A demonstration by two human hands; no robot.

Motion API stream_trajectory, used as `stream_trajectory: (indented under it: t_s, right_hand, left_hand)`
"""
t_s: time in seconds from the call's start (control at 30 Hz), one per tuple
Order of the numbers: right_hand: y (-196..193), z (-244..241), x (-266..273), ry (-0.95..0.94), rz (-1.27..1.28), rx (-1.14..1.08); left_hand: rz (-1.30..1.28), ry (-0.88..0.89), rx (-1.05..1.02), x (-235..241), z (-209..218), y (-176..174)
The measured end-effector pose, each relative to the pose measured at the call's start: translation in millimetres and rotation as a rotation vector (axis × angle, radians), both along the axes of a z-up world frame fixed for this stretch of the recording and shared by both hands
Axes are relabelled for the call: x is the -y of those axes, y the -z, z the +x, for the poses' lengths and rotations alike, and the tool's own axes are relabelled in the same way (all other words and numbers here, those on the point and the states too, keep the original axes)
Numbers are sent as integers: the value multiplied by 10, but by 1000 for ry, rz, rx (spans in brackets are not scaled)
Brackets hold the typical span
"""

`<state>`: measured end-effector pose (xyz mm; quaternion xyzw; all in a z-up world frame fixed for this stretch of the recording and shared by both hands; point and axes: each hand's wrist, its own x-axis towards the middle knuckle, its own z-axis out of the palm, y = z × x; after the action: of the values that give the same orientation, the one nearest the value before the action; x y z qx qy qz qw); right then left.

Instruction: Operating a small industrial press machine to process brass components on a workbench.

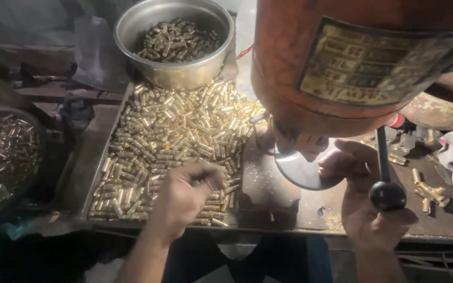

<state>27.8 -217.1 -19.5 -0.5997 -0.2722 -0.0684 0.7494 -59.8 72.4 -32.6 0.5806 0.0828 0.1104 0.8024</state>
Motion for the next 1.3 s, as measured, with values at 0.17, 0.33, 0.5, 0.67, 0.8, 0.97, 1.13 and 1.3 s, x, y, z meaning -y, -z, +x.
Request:
stream_trajectory:
  t_s: [0.17, 0.33, 0.5, 0.67, 0.8, 0.97, 1.13, 1.3]
  right_hand:
    - [-30, 2, 21, -15, 21, -3]
    - [-67, 38, 10, 14, 8, 8]
    - [-99, 64, 36, 27, -12, 20]
    - [-97, 85, 55, 16, -37, 21]
    - [-150, 83, 32, 55, -58, 1]
    - [-118, 69, 39, 53, -58, -16]
    - [-98, 65, 34, 26, 24, 23]
    - [75, 109, 97, -8, 87, -37]
  left_hand:
    - [1302, 202, -232, 129, -22, -109]
    - [1289, 184, -232, 182, 111, -215]
    - [716, 162, -140, 326, 308, -297]
    - [265, 82, -66, 500, 448, -229]
    - [437, 27, -36, 612, 510, -255]
    - [702, -116, 242, 737, 540, -289]
    - [741, -160, 274, 758, 576, -293]
    - [747, -165, 279, 746, 586, -285]
